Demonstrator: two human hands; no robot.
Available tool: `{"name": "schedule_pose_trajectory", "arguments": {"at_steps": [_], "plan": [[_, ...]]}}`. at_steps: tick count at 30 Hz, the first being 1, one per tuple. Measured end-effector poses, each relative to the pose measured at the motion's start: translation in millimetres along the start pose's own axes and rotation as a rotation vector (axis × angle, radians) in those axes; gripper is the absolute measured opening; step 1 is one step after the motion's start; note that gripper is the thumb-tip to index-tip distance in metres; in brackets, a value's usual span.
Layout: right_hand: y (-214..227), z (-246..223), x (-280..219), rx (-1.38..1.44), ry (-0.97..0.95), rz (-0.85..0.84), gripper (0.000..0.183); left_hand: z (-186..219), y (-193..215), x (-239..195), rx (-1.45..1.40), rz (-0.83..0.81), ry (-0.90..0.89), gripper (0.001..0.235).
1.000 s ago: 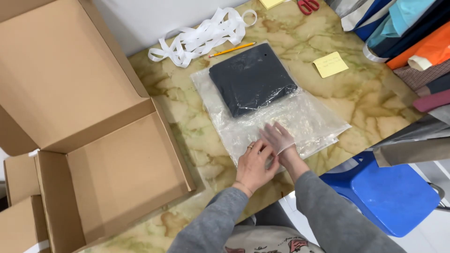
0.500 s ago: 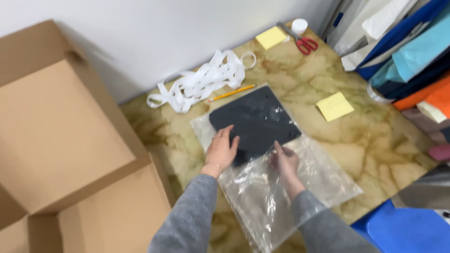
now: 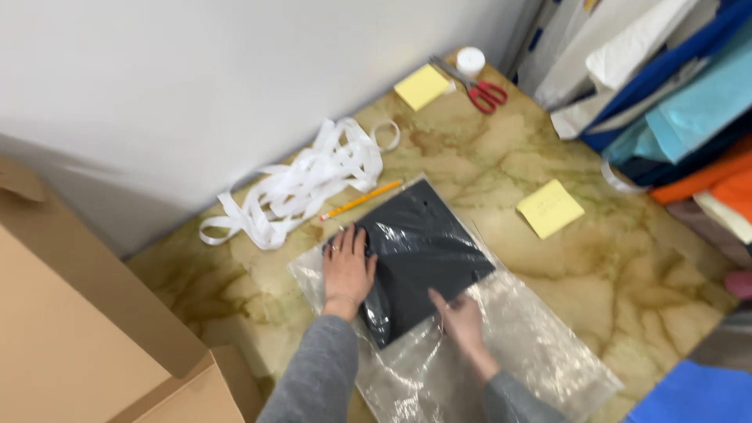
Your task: The person unpacks a black garment from a cardboard box, removes it from bubble wrap, and places it on a green hanger on a clothing rack. They then close the box, move it to a stack, and tie a white ribbon around another box on the table.
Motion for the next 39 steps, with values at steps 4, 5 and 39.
{"name": "schedule_pose_trajectory", "arguments": {"at_steps": [4, 5, 39], "plan": [[20, -3, -30, 0.125, -0.133, 0.01, 0.036, -2, -5, 7, 0.09, -0.029, 0.018, 0.066], [25, -3, -44, 0.266, -0.136, -0.032, 0.031, -5, -13, 8, 0.088, -0.103, 0.044, 0.061], [304, 58, -209, 0.438, 0.213, -0.082, 0.028, 243, 65, -239, -1.64, -0.917, 0.383, 0.104]]}}
Point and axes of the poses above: each hand's wrist, its own x-axis towards the middle knuckle, its own y-axis out of the back of the hand, z = x × y, the point moved 9 cm from there along x, towards the middle knuckle, and after that the axes turned 3 degrees about -z, right-handed, at the moved point
